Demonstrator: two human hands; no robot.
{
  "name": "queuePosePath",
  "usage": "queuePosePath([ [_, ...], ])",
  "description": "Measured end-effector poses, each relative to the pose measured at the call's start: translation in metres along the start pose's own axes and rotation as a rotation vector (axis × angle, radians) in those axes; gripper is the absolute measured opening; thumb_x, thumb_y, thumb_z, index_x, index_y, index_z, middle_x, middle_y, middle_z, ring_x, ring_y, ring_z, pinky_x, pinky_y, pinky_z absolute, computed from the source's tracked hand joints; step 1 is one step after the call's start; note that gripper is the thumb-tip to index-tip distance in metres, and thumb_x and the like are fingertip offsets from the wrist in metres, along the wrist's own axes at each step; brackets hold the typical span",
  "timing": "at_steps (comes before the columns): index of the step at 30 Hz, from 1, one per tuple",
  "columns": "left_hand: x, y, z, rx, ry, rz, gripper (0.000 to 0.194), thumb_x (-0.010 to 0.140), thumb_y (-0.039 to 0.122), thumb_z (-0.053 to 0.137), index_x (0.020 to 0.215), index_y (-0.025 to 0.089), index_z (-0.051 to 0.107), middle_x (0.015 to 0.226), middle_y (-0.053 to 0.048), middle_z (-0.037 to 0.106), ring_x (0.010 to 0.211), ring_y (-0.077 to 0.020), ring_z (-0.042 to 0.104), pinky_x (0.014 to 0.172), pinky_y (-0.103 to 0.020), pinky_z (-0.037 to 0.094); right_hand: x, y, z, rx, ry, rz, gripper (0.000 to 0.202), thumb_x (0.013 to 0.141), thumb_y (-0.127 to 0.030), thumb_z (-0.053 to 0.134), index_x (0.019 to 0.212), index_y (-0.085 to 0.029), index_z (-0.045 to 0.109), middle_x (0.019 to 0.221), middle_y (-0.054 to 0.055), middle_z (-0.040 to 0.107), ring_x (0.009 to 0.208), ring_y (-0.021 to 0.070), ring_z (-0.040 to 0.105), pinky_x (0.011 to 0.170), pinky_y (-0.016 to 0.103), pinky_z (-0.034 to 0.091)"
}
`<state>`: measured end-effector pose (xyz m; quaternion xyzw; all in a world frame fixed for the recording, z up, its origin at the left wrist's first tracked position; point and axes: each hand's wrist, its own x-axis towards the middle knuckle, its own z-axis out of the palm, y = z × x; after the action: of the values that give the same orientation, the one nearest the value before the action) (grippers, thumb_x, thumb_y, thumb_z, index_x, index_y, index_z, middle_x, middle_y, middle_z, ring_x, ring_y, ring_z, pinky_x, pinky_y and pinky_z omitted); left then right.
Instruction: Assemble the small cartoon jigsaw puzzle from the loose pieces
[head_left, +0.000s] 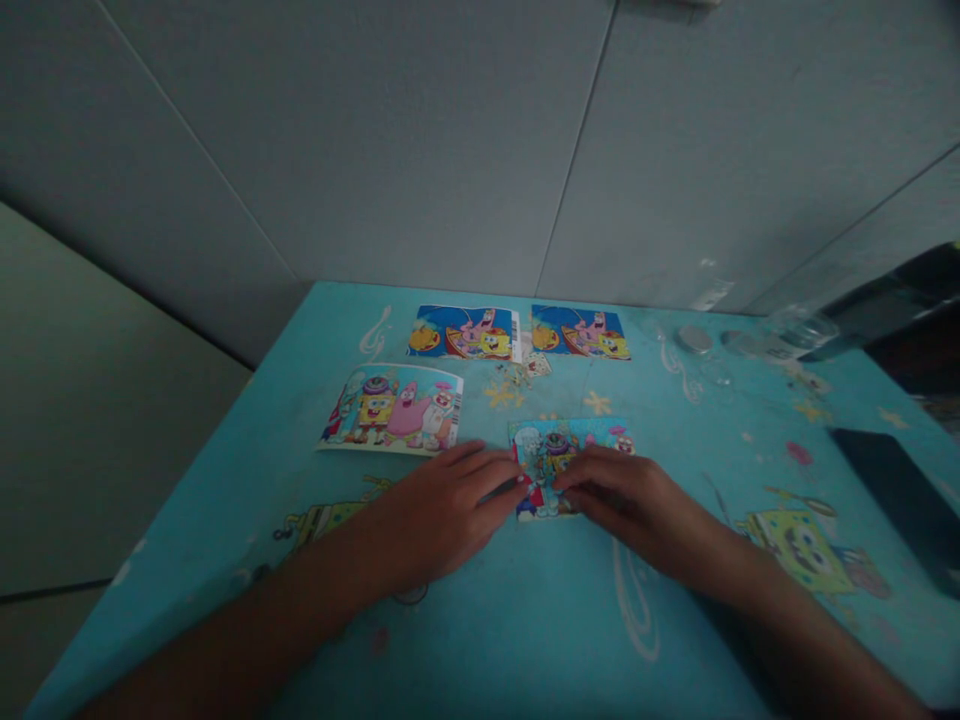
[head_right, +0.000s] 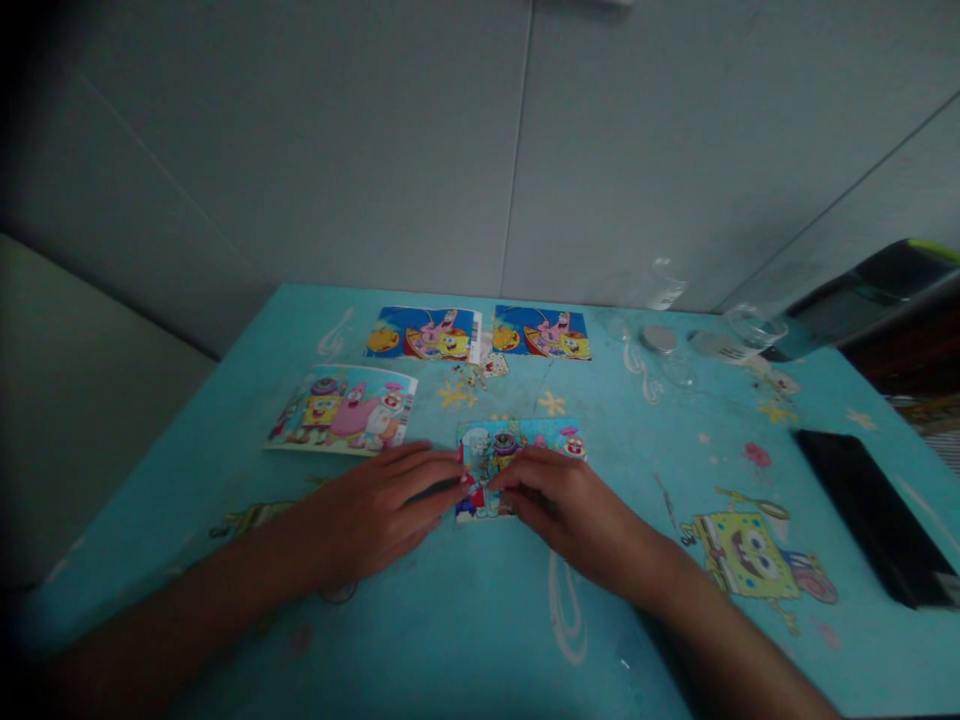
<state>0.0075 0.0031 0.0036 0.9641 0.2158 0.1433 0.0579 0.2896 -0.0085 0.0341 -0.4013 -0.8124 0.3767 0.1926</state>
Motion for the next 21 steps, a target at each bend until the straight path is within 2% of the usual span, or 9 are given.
queuePosePath([
  [5, 0.002, 0.000, 0.000, 0.001, 0.019, 0.003, 0.031, 0.108, 0.016, 0.045, 0.132, 0.012, 0.063, 0.130, -0.015, 0.065, 0.125, -0.0282, 0.061, 0.110, -0.050, 0.051, 0.003, 0.009, 0.000, -0.085, 0.061, -0.038, 0.025, 0.103, -0.015, 0.055, 0.113, -0.026, 0.075, 0.108, 0.005, 0.072, 0.098, 0.0172, 0.069, 0.089, 0.031, 0.055],
  [11, 0.001, 0.000, -0.001, -0.003, 0.031, -0.008, 0.030, 0.108, 0.017, 0.045, 0.130, 0.013, 0.064, 0.130, -0.013, 0.065, 0.124, -0.0281, 0.060, 0.109, -0.049, 0.051, 0.003, 0.016, 0.002, -0.182, 0.154, -0.011, 0.037, 0.100, -0.011, 0.056, 0.130, -0.027, 0.070, 0.120, 0.008, 0.068, 0.105, 0.0192, 0.068, 0.094, 0.033, 0.056],
  [15, 0.000, 0.000, 0.001, -0.015, 0.030, -0.003, 0.030, 0.107, 0.016, 0.048, 0.133, 0.012, 0.062, 0.132, -0.014, 0.064, 0.125, -0.0281, 0.059, 0.110, -0.049, 0.050, 0.001, 0.015, -0.004, -0.192, 0.199, 0.086, 0.028, 0.099, -0.014, 0.058, 0.120, -0.025, 0.073, 0.109, 0.006, 0.070, 0.092, 0.0174, 0.069, 0.085, 0.030, 0.057],
  [21, -0.002, -0.002, 0.003, -0.018, 0.021, -0.004, 0.032, 0.105, 0.014, 0.052, 0.136, 0.012, 0.061, 0.135, -0.015, 0.063, 0.128, -0.0290, 0.058, 0.111, -0.051, 0.049, 0.001, 0.010, -0.010, -0.205, 0.193, 0.164, 0.013, 0.095, -0.016, 0.063, 0.095, -0.022, 0.074, 0.098, 0.005, 0.072, 0.087, 0.0180, 0.069, 0.080, 0.030, 0.054],
])
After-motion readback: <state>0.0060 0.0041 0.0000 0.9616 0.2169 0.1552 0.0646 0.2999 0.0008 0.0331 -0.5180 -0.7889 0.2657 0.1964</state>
